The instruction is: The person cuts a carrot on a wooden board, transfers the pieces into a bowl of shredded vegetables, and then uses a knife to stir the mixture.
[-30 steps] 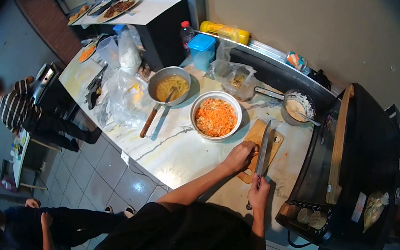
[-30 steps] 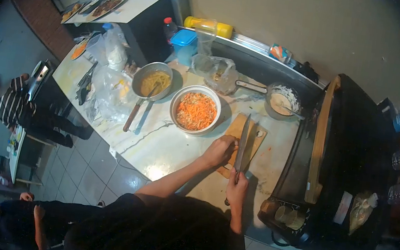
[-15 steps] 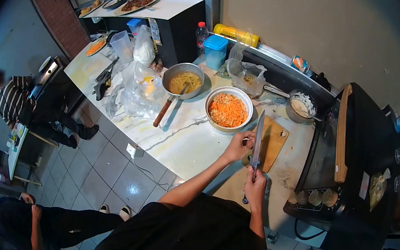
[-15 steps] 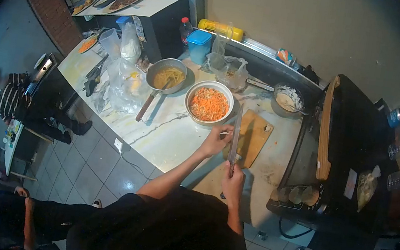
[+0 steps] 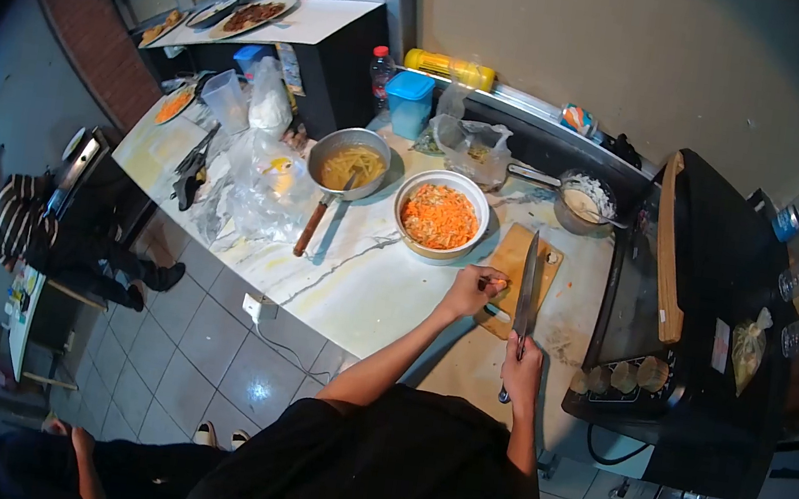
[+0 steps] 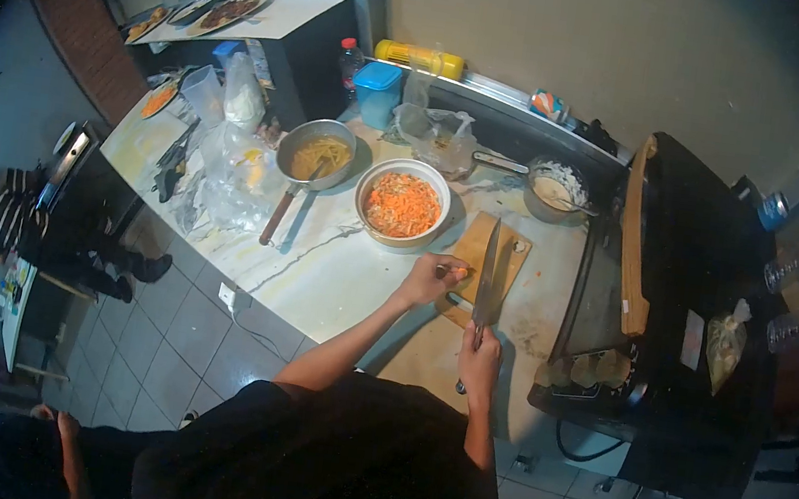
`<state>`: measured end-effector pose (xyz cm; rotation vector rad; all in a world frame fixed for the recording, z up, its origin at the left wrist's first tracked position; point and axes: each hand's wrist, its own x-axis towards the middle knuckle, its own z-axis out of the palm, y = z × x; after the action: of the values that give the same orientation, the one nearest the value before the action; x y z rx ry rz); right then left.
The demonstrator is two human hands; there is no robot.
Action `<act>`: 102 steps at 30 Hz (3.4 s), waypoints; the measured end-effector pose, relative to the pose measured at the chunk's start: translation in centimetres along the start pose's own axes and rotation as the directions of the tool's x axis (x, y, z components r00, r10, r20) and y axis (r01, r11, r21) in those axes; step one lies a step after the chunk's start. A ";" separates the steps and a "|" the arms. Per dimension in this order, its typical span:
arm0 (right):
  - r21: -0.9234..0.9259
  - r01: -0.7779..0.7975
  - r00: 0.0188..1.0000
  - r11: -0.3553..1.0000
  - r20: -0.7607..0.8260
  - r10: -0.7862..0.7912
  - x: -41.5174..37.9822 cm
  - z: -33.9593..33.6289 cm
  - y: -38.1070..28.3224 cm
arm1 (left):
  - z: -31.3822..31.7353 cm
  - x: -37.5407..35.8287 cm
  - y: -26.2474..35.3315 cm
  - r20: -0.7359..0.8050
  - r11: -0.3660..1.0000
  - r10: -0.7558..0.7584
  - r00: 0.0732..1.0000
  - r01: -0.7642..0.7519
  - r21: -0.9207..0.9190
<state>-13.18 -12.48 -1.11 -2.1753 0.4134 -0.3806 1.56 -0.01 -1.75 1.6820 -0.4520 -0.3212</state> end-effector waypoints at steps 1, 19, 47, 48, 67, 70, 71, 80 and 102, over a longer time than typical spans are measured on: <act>-0.002 -0.014 1.000 1.000 -0.016 0.014 0.2 -0.3 0.3 | 0.3 0.7 -1.1 -0.052 0.992 0.092 0.994 -0.088 0.086; -0.233 -0.151 0.975 0.961 0.123 0.183 1.0 -0.6 1.0 | 1.5 3.3 0.7 -0.153 0.917 0.170 0.974 -0.099 0.387; -0.367 -0.233 0.918 0.901 0.224 0.328 2.5 -1.0 -3.0 | 2.7 2.2 0.2 -0.114 0.903 0.249 0.962 -0.188 0.386; -0.366 -0.234 0.917 0.901 0.224 0.329 2.4 -0.7 -2.7 | 2.7 2.2 0.2 -0.116 0.907 0.241 0.964 -0.181 0.380; -0.571 -0.127 0.941 0.811 0.190 0.280 1.5 1.4 -0.8 | 2.7 2.5 -0.3 -0.118 0.924 0.192 0.974 -0.139 0.355; -0.573 -0.125 0.915 0.810 0.249 0.317 1.9 0.2 -1.2 | 2.7 2.4 0.1 -0.111 0.929 0.195 0.975 -0.147 0.339; -0.566 -0.126 0.902 0.814 0.276 0.332 2.3 -0.3 -1.4 | 2.8 2.4 0.0 -0.111 0.929 0.199 0.974 -0.151 0.338; -0.496 -0.109 0.891 0.862 0.335 0.305 4.1 -3.3 -2.7 | 2.7 2.3 -0.4 -0.115 0.927 0.215 0.970 -0.166 0.335; -0.425 -0.222 0.881 0.878 0.298 0.367 2.4 -0.4 -2.0 | 2.8 2.5 -0.3 -0.140 0.934 0.211 0.967 -0.158 0.320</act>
<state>-10.82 -12.61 1.03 -2.4341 0.6405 0.3141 2.54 -3.59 -2.42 1.9336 -0.5474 0.0387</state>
